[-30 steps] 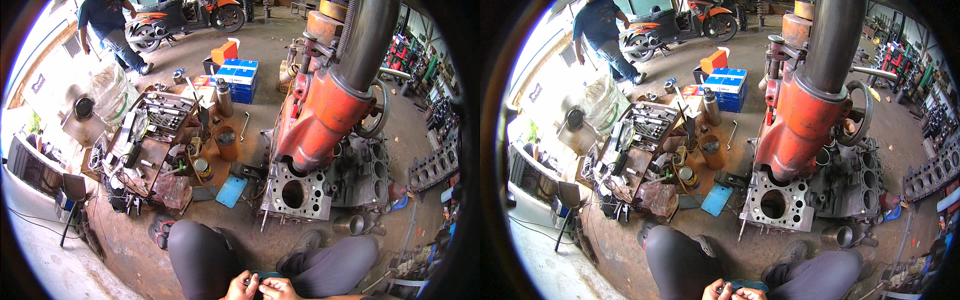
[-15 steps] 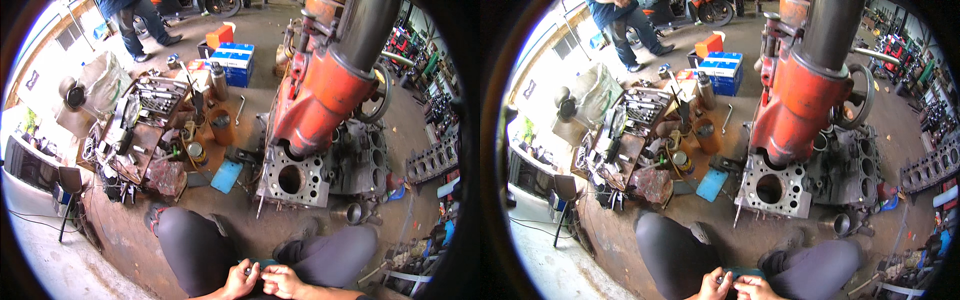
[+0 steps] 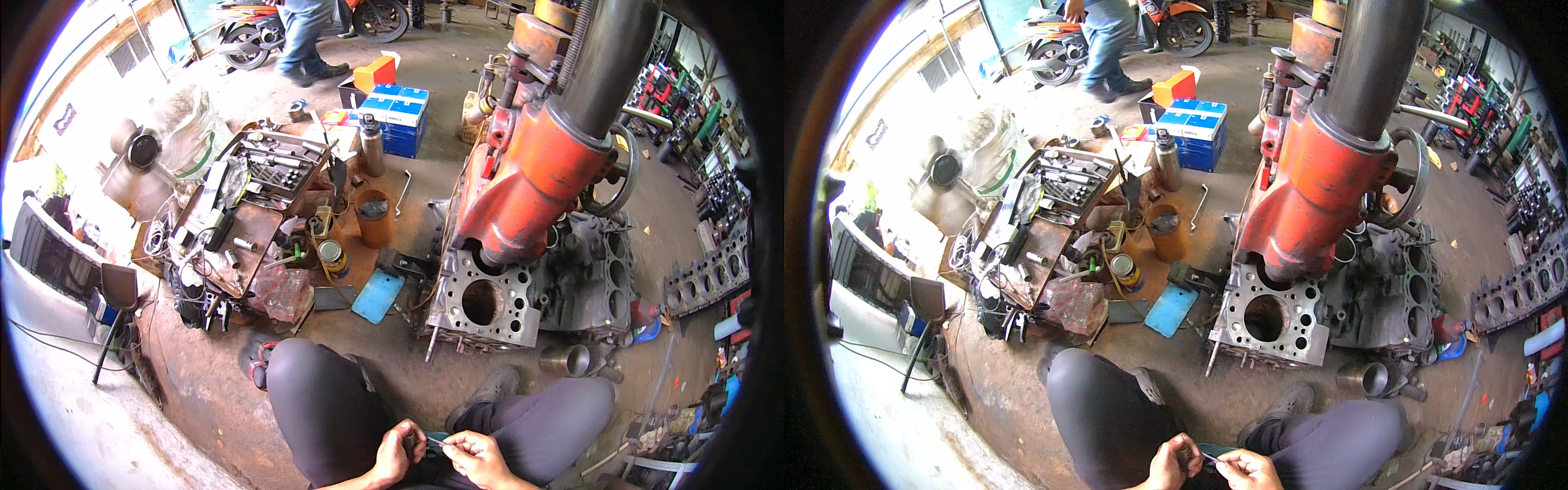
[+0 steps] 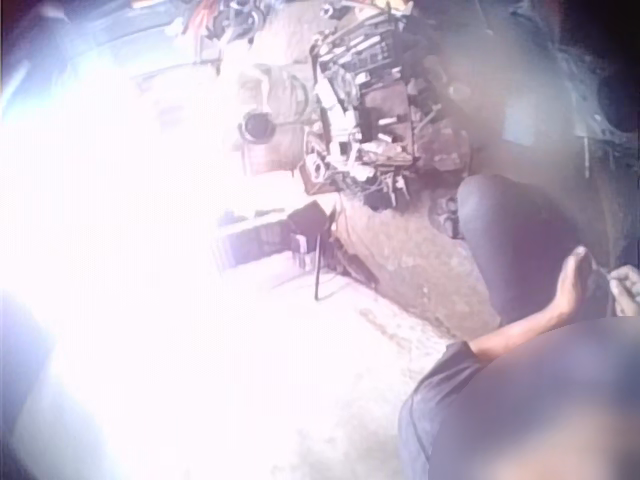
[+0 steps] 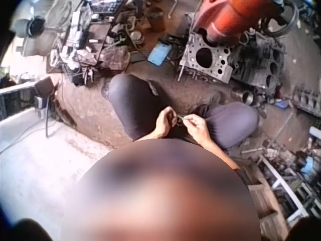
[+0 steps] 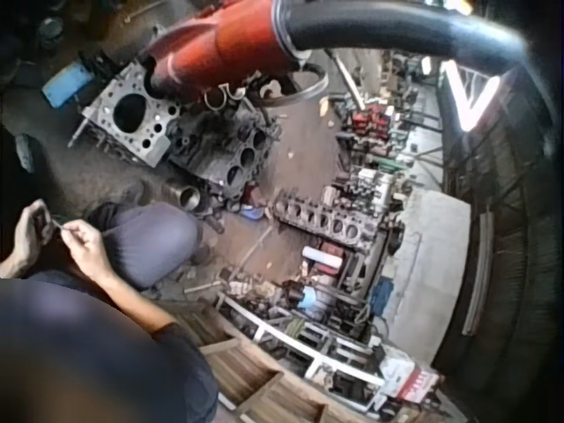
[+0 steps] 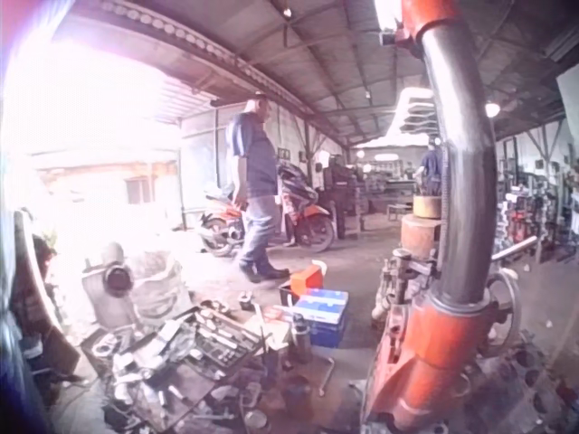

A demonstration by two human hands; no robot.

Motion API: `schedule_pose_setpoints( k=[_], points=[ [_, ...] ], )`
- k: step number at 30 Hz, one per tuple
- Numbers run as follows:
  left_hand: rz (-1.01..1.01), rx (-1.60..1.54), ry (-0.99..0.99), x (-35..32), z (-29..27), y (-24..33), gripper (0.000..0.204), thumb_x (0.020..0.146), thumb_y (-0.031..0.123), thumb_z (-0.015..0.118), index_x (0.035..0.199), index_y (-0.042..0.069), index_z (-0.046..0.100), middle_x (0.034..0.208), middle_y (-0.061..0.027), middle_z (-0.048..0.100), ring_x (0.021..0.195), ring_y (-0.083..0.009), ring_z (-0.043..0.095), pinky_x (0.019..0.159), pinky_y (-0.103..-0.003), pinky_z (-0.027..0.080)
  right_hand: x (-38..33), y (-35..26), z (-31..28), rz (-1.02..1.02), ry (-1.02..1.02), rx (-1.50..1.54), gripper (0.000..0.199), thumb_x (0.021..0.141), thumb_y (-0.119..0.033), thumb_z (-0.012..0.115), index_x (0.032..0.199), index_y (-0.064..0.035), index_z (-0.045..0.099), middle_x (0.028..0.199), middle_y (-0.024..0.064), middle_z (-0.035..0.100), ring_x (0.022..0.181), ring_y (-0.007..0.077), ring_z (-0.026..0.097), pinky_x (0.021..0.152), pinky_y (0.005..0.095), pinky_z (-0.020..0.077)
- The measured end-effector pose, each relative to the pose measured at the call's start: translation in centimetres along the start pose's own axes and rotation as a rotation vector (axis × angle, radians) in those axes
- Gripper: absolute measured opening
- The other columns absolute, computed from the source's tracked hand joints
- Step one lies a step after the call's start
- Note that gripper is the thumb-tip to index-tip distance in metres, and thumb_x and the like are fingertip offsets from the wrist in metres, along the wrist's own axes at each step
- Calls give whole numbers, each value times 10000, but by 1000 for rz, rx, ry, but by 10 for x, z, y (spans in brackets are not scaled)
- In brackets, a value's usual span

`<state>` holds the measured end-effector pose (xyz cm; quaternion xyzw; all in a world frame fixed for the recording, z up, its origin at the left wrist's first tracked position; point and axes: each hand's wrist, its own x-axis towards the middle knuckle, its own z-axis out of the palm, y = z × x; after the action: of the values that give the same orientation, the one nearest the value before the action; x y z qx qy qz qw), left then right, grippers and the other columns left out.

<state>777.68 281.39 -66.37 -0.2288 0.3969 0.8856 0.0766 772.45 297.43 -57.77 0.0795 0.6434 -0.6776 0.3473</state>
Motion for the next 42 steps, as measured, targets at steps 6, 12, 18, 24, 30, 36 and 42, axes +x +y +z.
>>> schedule_pose_setpoints(
  k=[6, 12, 18, 24, 30, 36, 42],
  points=[
    [-74, -83, 177, -2, 11, -2, 366, 1018, 342, 434, 851, 44, 567, 556, -24, 448, 456, -133, 407, 455, -275, 332, -4, -18, 2, 15, -7, -92, 110, 967, -119, 634, 1011, -24, 669, 696, -34, 601, 563, 33, 520, 506, 201, 415],
    [-148, -79, 85, 1, 10, 7, 345, 972, 291, 420, 950, -6, 593, 608, -66, 516, 509, -168, 467, 502, -305, 404, -4, -29, 3, -9, -57, -289, 166, 966, -126, 632, 1052, 7, 679, 697, 13, 647, 576, 61, 569, 526, 223, 456],
    [-160, 21, 50, 1, 11, 17, 398, 968, 259, 308, 970, -42, 568, 571, -65, 491, 469, -150, 428, 468, -294, 367, 4, -23, -3, -150, -73, -370, 157, 972, -97, 625, 1025, 44, 671, 735, 36, 647, 622, 77, 598, 560, 232, 484],
    [-336, -258, 3, -2, 19, 31, 582, 993, 561, 371, 1019, 35, 617, 501, -9, 405, 401, -135, 338, 410, -300, 282, 5, -16, -8, -450, 29, -543, 138, 905, -79, 683, 971, 41, 677, 800, 147, 697, 644, 186, 665, 578, 311, 516],
    [-411, -368, -24, 0, 22, 42, 644, 1031, 530, 298, 1061, -14, 641, 487, 9, 352, 380, -116, 295, 411, -280, 261, 1, -12, -3, -553, -3, -622, 138, 860, -31, 714, 969, 41, 668, 749, 128, 661, 533, 187, 588, 490, 306, 444],
    [-432, -342, -11, 0, 25, 44, 644, 1036, 514, 294, 1070, -27, 642, 495, 8, 352, 397, -114, 286, 418, -277, 263, 4, -10, 7, -548, -15, -683, 133, 868, -63, 684, 976, 7, 654, 818, 155, 691, 700, 329, 686, 594, 406, 541],
    [-378, -186, 13, -2, 25, 38, 607, 1039, 500, 323, 1013, -9, 654, 509, 10, 398, 414, -111, 318, 425, -279, 281, 5, 0, 7, -497, -8, -666, 128, 894, -84, 664, 994, -5, 652, 839, 161, 694, 722, 342, 693, 600, 411, 549]
  ],
)
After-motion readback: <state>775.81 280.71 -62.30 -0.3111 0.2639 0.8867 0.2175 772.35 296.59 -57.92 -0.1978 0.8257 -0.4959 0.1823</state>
